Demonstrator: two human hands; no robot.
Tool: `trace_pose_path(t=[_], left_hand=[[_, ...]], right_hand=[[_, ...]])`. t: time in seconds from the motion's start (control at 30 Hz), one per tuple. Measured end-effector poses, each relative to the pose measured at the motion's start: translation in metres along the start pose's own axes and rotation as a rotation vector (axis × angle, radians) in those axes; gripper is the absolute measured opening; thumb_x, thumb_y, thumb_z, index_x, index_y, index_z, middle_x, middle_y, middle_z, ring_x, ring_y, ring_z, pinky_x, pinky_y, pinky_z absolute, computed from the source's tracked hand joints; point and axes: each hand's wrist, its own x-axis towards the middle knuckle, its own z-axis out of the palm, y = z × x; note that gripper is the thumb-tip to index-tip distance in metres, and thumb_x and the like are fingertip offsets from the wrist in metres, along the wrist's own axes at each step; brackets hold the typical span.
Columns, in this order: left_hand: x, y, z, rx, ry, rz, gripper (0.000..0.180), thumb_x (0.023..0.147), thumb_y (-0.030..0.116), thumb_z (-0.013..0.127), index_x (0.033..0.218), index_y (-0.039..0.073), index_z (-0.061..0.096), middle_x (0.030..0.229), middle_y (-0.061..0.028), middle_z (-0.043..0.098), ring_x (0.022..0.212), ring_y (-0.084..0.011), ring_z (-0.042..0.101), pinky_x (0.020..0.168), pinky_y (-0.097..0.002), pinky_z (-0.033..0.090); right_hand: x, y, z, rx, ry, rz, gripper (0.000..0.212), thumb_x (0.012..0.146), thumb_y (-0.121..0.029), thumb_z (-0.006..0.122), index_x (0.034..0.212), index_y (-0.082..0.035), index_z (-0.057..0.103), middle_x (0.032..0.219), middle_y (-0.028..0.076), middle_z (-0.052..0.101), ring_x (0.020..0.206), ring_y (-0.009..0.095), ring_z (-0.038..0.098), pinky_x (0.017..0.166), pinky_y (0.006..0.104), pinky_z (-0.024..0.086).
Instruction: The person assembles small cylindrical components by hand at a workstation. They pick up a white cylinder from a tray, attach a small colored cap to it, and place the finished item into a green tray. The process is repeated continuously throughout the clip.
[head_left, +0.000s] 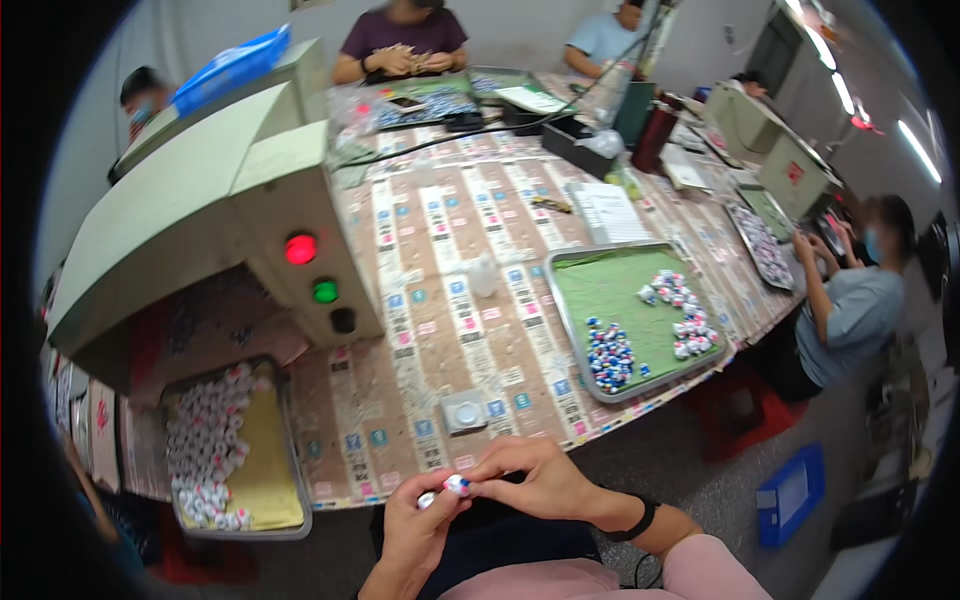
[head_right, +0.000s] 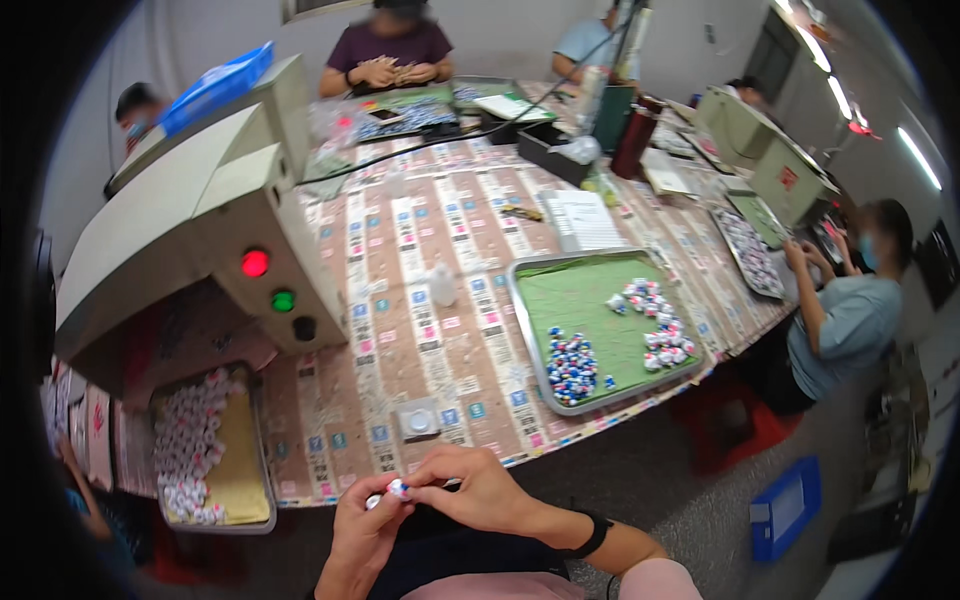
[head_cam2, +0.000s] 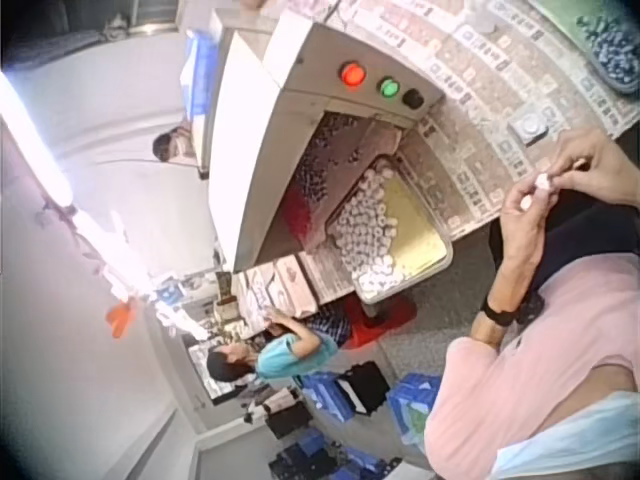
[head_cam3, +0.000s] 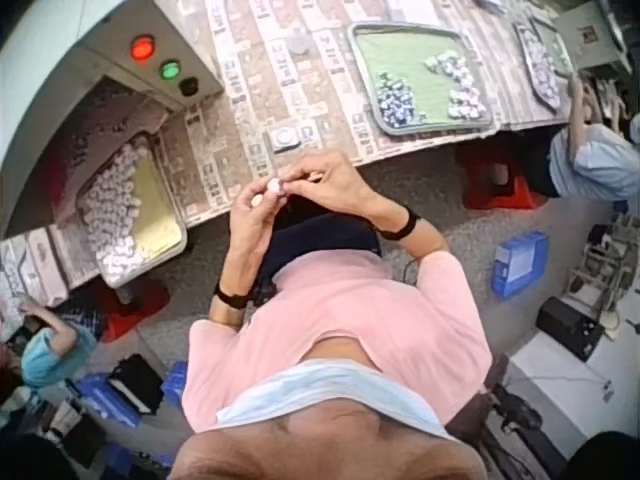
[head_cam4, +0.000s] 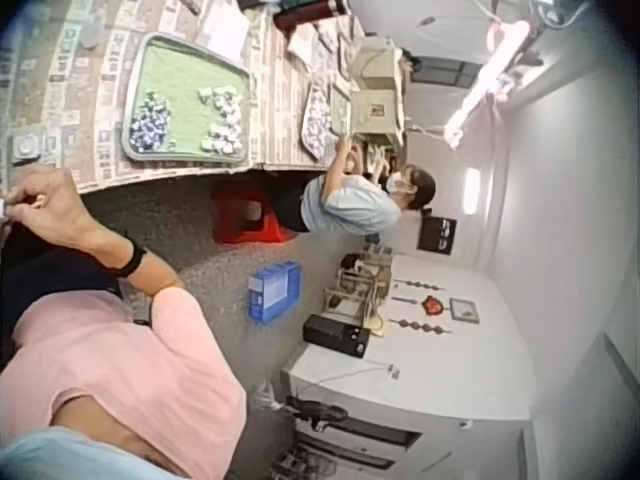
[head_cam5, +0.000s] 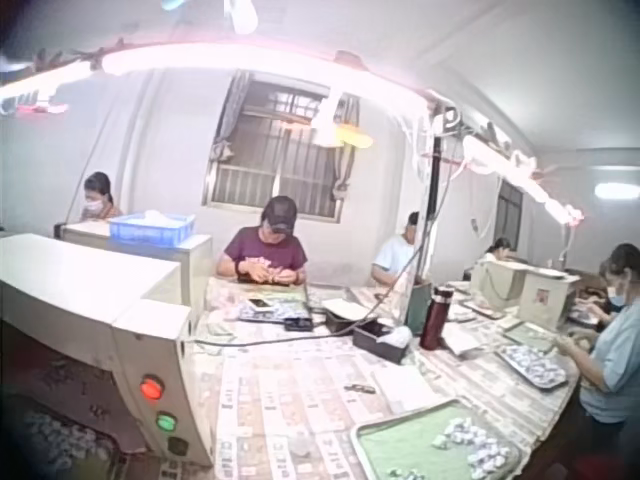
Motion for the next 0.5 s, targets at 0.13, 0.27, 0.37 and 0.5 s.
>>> trace_pose_path(t=[0.13,0.27,0.37,0.5], left_hand=[[-0.001,0.004,0.009,0.046,-0.141,-0.018,0.027,0.088,0.003,0.061,0.115,0.000,0.055,0.105,-0.0123,0.062,0.090,-0.0218,0.065,0.076,-0.0305,0.057],[0.000,0.000,-0.014,-0.210,-0.220,-0.109,0.027,0.093,0.003,0.052,0.120,0.000,0.051,0.115,-0.0140,0.058,0.097,-0.0215,0.064,0.085,-0.0341,0.055],[-0.009,0.008,-0.016,-0.271,-0.183,-0.119,0.025,0.087,-0.002,0.054,0.112,0.004,0.057,0.106,-0.0057,0.058,0.099,-0.0151,0.057,0.087,-0.0270,0.047],[-0.013,0.013,-0.013,-0.189,-0.180,-0.057,0.023,0.087,-0.003,0.053,0.109,0.003,0.055,0.103,-0.0077,0.057,0.094,-0.0168,0.058,0.081,-0.0261,0.048]], right_hand=[[-0.004,-0.005,-0.016,-0.008,0.062,-0.065,0.014,0.081,-0.006,0.070,0.094,-0.003,0.071,0.087,0.008,0.067,0.081,0.016,0.063,0.070,0.0272,0.049],[-0.007,-0.002,-0.065,-0.242,0.402,-0.029,0.014,0.080,-0.004,0.069,0.094,-0.003,0.069,0.085,0.006,0.066,0.077,0.012,0.060,0.070,0.0255,0.048],[-0.012,0.032,-0.143,-0.561,0.843,0.084,0.015,0.079,-0.008,0.070,0.093,-0.002,0.069,0.088,0.009,0.066,0.079,0.018,0.062,0.074,0.0296,0.049],[-0.024,0.079,-0.242,-0.842,0.956,0.182,0.014,0.074,-0.009,0.071,0.086,-0.001,0.069,0.080,0.012,0.069,0.077,0.021,0.066,0.072,0.0333,0.050]])
